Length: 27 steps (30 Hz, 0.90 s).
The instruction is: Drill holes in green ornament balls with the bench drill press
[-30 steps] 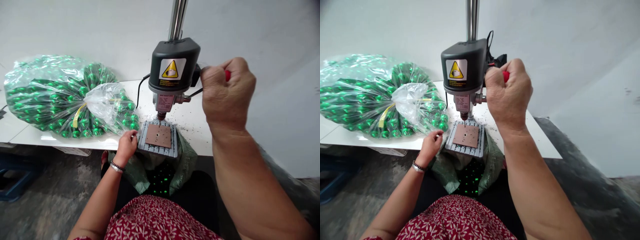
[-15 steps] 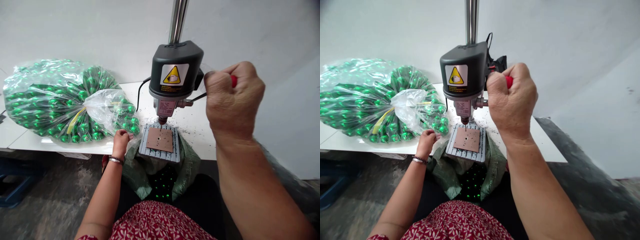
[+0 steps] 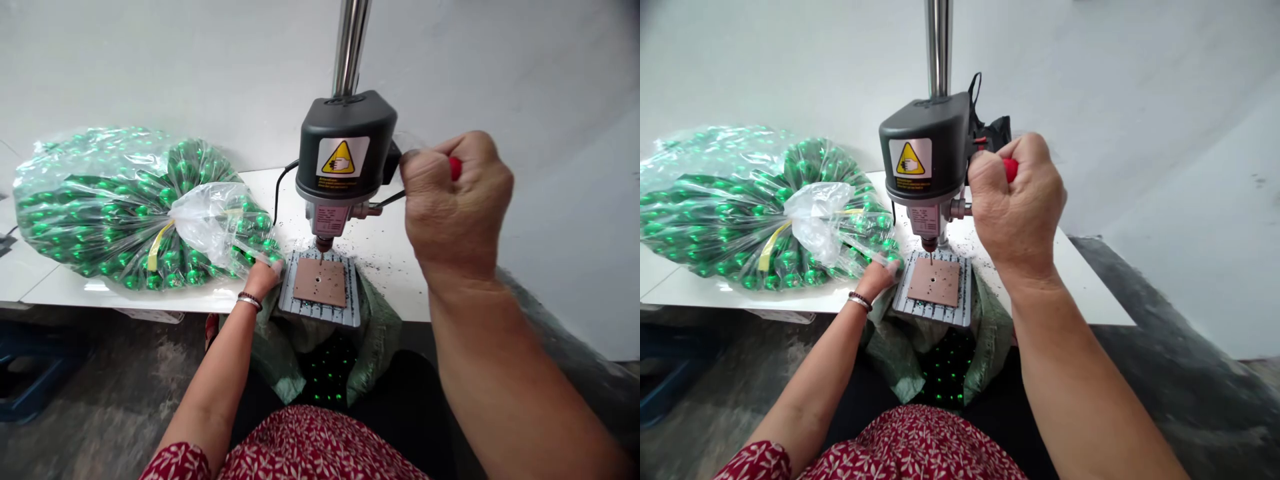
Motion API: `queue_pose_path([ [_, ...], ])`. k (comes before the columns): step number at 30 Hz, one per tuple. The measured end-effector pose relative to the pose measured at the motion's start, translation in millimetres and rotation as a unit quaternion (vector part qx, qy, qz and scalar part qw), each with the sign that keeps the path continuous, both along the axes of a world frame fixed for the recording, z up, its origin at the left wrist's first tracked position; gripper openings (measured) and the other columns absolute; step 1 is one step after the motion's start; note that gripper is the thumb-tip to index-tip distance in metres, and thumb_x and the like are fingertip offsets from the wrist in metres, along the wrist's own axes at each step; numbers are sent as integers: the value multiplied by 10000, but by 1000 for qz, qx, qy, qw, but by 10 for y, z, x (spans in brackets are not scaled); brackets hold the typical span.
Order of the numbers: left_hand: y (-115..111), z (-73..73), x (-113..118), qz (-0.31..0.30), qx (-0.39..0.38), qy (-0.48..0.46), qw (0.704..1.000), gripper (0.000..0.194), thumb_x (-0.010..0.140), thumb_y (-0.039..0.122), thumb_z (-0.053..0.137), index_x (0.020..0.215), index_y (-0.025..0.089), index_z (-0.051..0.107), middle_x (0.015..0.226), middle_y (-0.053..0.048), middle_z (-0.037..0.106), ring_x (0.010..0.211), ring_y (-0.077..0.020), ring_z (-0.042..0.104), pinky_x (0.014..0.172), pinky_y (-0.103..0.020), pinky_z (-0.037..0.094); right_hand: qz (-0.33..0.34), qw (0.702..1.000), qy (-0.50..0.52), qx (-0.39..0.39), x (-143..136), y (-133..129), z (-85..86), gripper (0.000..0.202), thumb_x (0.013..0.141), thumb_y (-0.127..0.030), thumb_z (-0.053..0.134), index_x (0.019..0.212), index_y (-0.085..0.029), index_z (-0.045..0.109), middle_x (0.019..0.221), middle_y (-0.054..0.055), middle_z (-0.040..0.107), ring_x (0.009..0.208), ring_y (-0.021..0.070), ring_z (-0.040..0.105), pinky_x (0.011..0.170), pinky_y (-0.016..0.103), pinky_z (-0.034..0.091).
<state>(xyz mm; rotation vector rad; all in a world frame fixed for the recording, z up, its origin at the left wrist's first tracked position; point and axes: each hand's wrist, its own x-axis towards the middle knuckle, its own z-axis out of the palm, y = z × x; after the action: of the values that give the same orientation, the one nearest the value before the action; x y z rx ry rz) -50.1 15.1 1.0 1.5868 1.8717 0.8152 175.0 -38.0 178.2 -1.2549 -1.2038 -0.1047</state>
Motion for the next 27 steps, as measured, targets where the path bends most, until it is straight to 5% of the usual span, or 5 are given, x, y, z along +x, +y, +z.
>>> queue_pose_path([
  [13, -210, 32, -71, 24, 1, -85, 996, 552, 782, 306, 698, 1275, 113, 541, 1141, -152, 685, 1079, -265, 628, 985, -387, 465, 5, 1000, -2, 27, 4, 41, -26, 290, 887, -334, 536, 695, -145, 429, 580, -76, 380, 564, 2, 318, 582, 199, 295],
  [18, -687, 122, -57, 185, 199, 10, 962, 574, 786, 287, 665, 1313, 140, 490, 1355, -212, 472, 1276, -328, 497, 1076, -486, 419, 13, 999, -2, 34, -7, 32, -29, 277, 896, -310, 524, 699, -150, 415, 586, -76, 349, 557, 2, 314, 569, 185, 301],
  [21, -918, 196, 60, 125, 271, -11, 954, 546, 769, 305, 695, 1269, 170, 520, 1364, -186, 440, 1328, -320, 444, 1128, -473, 381, 18, 999, 13, 32, -15, 23, -22, 258, 887, -274, 534, 695, -147, 418, 583, -77, 339, 558, -2, 313, 570, 176, 301],
  [24, -948, 244, 205, 24, 168, -176, 970, 553, 825, 388, 660, 1319, 227, 469, 1262, -121, 541, 1165, -251, 575, 1013, -415, 497, 22, 999, 18, 33, -10, 32, -23, 274, 884, -292, 548, 694, -147, 414, 588, -78, 334, 547, -10, 297, 542, 157, 270],
  [27, -850, 235, 301, -23, 22, -375, 926, 540, 932, 465, 492, 1411, 261, 352, 1169, -97, 612, 918, -180, 657, 781, -325, 575, 25, 999, 5, 39, 0, 46, -32, 313, 899, -344, 530, 697, -153, 389, 596, -78, 289, 540, -15, 283, 533, 137, 268],
])
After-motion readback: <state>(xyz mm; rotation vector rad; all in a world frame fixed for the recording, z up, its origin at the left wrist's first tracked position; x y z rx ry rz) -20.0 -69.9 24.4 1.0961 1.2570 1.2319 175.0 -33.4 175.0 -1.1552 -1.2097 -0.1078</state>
